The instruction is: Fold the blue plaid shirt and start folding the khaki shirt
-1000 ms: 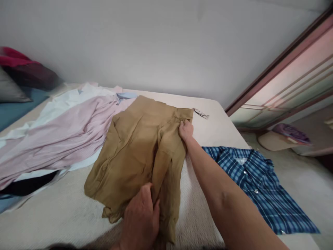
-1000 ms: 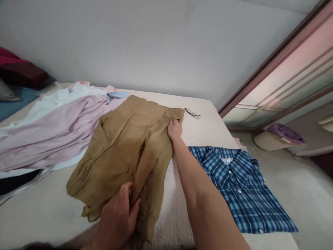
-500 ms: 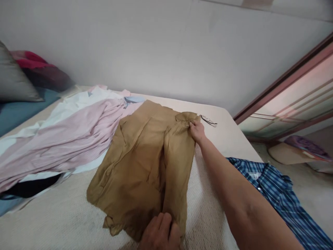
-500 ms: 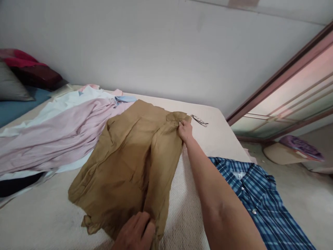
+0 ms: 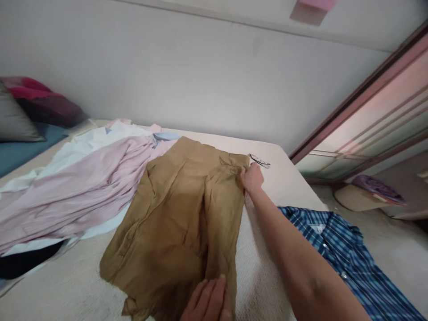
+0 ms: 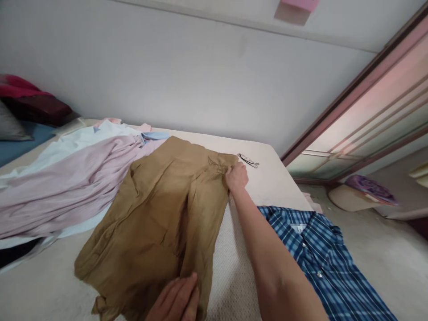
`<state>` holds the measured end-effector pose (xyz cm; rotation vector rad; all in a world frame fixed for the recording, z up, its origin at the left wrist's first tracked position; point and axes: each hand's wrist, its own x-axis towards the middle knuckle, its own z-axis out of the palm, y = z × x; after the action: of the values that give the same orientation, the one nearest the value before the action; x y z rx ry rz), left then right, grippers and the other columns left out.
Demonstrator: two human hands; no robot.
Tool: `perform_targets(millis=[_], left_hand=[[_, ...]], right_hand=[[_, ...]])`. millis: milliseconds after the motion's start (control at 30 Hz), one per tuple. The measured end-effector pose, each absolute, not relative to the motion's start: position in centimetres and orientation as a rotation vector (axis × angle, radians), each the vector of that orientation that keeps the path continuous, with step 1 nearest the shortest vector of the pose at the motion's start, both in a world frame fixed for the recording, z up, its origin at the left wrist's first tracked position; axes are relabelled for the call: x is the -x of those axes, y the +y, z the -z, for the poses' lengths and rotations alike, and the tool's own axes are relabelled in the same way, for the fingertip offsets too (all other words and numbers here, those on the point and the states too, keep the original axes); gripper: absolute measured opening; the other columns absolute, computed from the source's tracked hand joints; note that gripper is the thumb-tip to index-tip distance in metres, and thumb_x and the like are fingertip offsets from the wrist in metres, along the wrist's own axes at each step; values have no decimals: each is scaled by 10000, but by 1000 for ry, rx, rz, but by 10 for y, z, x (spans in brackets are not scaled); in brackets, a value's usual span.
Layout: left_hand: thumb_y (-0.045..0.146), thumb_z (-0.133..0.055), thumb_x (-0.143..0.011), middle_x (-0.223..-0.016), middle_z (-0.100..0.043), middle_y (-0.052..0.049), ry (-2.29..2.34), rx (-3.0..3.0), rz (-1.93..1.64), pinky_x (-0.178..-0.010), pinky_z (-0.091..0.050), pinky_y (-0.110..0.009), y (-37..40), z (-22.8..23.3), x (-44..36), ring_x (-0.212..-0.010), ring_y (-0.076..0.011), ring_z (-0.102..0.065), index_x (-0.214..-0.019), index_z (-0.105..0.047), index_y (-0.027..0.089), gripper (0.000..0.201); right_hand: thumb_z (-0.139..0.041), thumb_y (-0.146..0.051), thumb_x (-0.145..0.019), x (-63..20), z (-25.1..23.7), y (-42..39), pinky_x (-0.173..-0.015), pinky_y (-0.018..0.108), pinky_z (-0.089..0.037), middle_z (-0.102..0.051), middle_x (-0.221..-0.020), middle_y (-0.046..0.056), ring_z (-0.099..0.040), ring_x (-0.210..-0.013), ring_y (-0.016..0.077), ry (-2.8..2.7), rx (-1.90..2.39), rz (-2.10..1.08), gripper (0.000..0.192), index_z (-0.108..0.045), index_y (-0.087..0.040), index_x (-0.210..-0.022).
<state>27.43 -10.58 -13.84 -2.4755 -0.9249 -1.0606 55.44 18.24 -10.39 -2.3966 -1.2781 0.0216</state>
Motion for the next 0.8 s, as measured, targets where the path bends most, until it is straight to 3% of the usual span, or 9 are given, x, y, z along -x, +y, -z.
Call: perform_targets(millis=[133,200,300,500,633,733,800], left_hand=[[218,-537,-990,-1408,-616,-158,-862,2507,1008,-1185,-399,-405,-99,154,-278,-1342,-269,-561,-1184,-659,94,260],[254,-559,-985,-1478,-551,-188,-843,2538,1004,-1242,-316,-421,-101,165,-280,-1418,-295,-477,-1204,-653,73,300],[240,-499,-999,-1501,-527,-187,-803,2571,947,-1253,-287,-427,-108,178,-281,-1430,-298,-458,-1235,-642,70,324],[198,-410,-1005,-1512,-531,-123,-852,2717,746,-1207,-340,-389,-118,173,-277,-1400,-270,-495,-1363,-576,92,409],[306,-467,-1003,-1473,-567,-145,-798,3058,734,-1152,-407,-386,-120,135,-269,-1387,-260,-505,-1406,-539,97,459],[392,-474,-996,-1383,-639,-140,-1130,3315,926,-1089,-466,-378,-101,83,-252,-1277,-239,-596,-1322,-595,144,427],[348,-376,-1034,-1162,-727,-124,-1574,3195,1155,-949,-522,-349,-76,53,-235,-1069,-207,-679,-1141,-655,157,355]], right_hand=[[-346,-465,-1024,-524,108,169,-1148,486,-291,-445,-1517,231,-356,-1428,331,-1755,2234,178,574,-441,-94,-1451],[-266,-561,-1033,-517,117,169,-1208,508,-182,-295,-1639,180,-205,-1515,306,-1916,2227,68,690,-324,-117,-1559],[-175,-684,-1004,-522,131,174,-1224,550,-120,-156,-1694,134,-118,-1548,300,-1853,2398,-142,819,-213,-151,-1624],[-133,-730,-983,-541,132,183,-1222,586,-98,-98,-1706,115,-88,-1557,304,-1779,2475,-192,842,-173,-206,-1641],[-195,-666,-1014,-532,107,158,-1207,617,-141,-124,-1702,123,-99,-1557,325,-1818,2472,-350,772,-148,-223,-1643],[-304,-616,-1020,-511,80,97,-1201,574,-219,-222,-1675,150,-196,-1537,320,-1864,2336,-346,751,-185,-198,-1632],[-377,-554,-1021,-492,61,41,-1186,472,-295,-343,-1618,178,-322,-1489,282,-1928,2184,-324,719,-248,-154,-1604]])
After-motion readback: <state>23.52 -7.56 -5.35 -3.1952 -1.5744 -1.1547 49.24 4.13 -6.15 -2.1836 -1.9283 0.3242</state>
